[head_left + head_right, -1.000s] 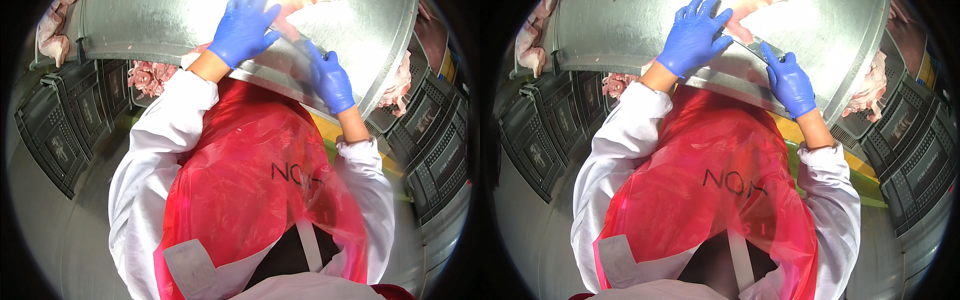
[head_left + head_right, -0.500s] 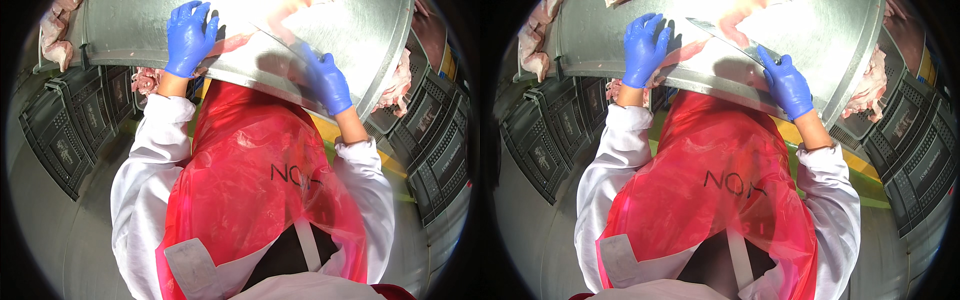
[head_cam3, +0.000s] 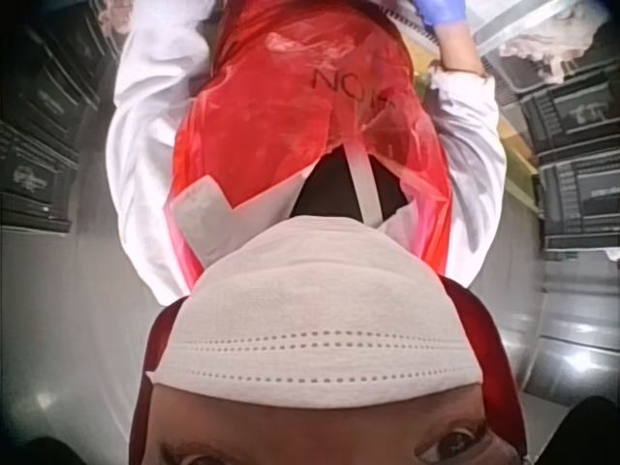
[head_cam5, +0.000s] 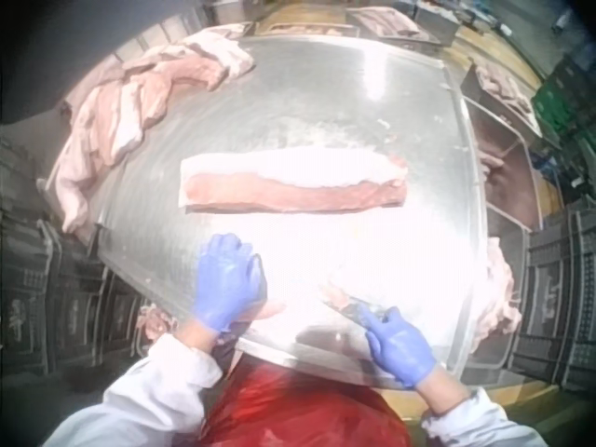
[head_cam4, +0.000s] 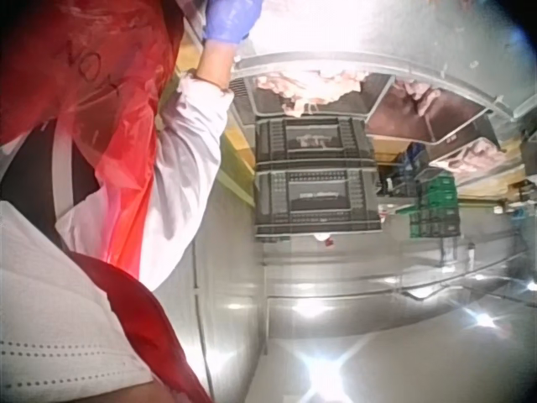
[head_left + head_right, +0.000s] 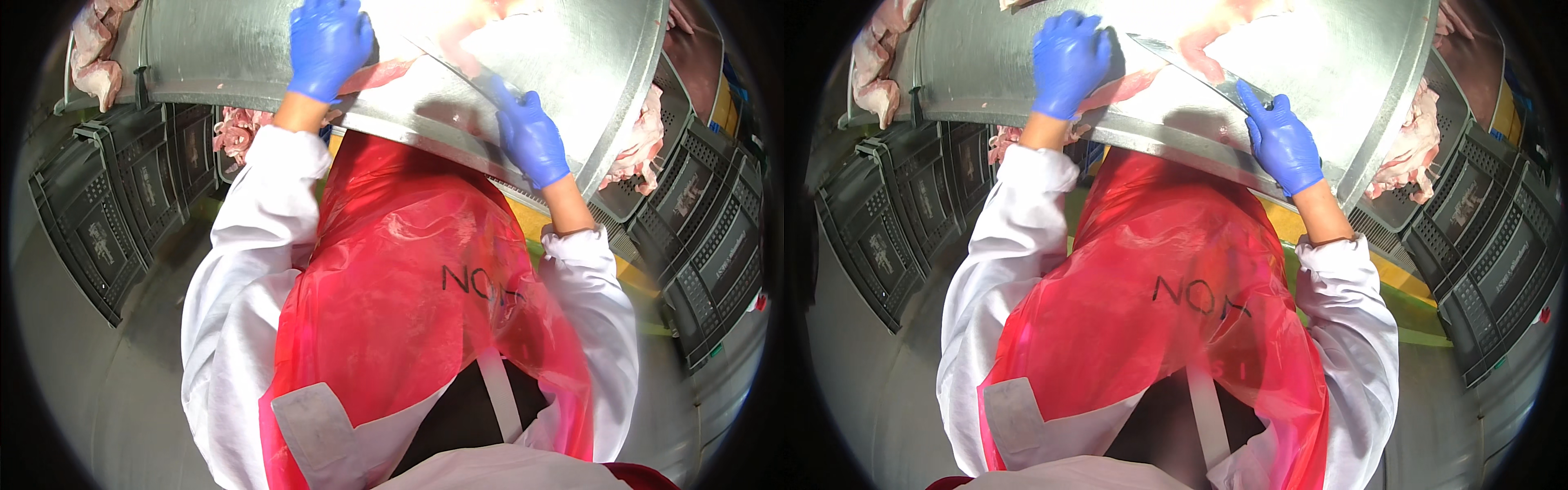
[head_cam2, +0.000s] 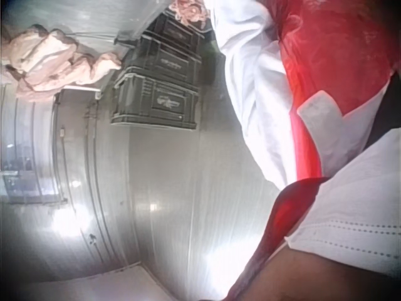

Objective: The person uses a knife to trim fat and connective tissue from large cuts of raw meat on a stainless steel table. They repeatedly slice off layers of fat, flip the meat to access different sides, and place the trimmed pieces into a nearby container.

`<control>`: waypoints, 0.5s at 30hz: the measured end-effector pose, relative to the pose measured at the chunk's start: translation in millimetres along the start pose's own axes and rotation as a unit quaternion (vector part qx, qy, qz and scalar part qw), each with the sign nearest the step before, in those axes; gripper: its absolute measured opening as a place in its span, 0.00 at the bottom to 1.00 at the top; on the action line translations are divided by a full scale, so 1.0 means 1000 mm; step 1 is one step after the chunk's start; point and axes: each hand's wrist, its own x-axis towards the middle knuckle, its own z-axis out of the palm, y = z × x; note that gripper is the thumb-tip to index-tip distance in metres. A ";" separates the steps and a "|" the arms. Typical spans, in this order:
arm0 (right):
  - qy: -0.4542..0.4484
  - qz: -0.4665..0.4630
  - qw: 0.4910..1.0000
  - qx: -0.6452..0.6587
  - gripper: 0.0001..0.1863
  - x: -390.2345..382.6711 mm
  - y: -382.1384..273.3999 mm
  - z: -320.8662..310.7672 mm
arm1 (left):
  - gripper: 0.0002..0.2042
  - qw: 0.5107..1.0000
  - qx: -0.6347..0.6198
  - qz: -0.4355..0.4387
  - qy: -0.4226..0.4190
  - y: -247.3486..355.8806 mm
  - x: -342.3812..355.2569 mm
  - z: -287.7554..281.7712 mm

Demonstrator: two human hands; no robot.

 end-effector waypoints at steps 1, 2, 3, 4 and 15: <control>-0.001 0.001 1.000 -0.005 0.30 0.000 0.000 0.000 | 0.08 0.999 -0.027 -0.004 0.039 -0.008 -0.009 0.001; -0.002 0.002 1.000 -0.009 0.30 0.000 0.000 0.000 | 0.09 0.998 -0.061 -0.008 0.013 -0.005 -0.022 0.003; -0.004 0.002 1.000 -0.005 0.30 0.000 0.000 0.000 | 0.10 0.995 -0.094 -0.011 -0.014 0.000 -0.039 0.000; -0.006 0.002 1.000 -0.001 0.30 0.001 -0.001 -0.001 | 0.11 0.991 -0.126 -0.015 -0.040 0.006 -0.055 -0.004; -0.034 -0.068 0.902 0.425 0.28 -0.033 0.015 -0.011 | 0.05 0.975 -0.085 -0.016 -0.204 0.031 -0.091 0.006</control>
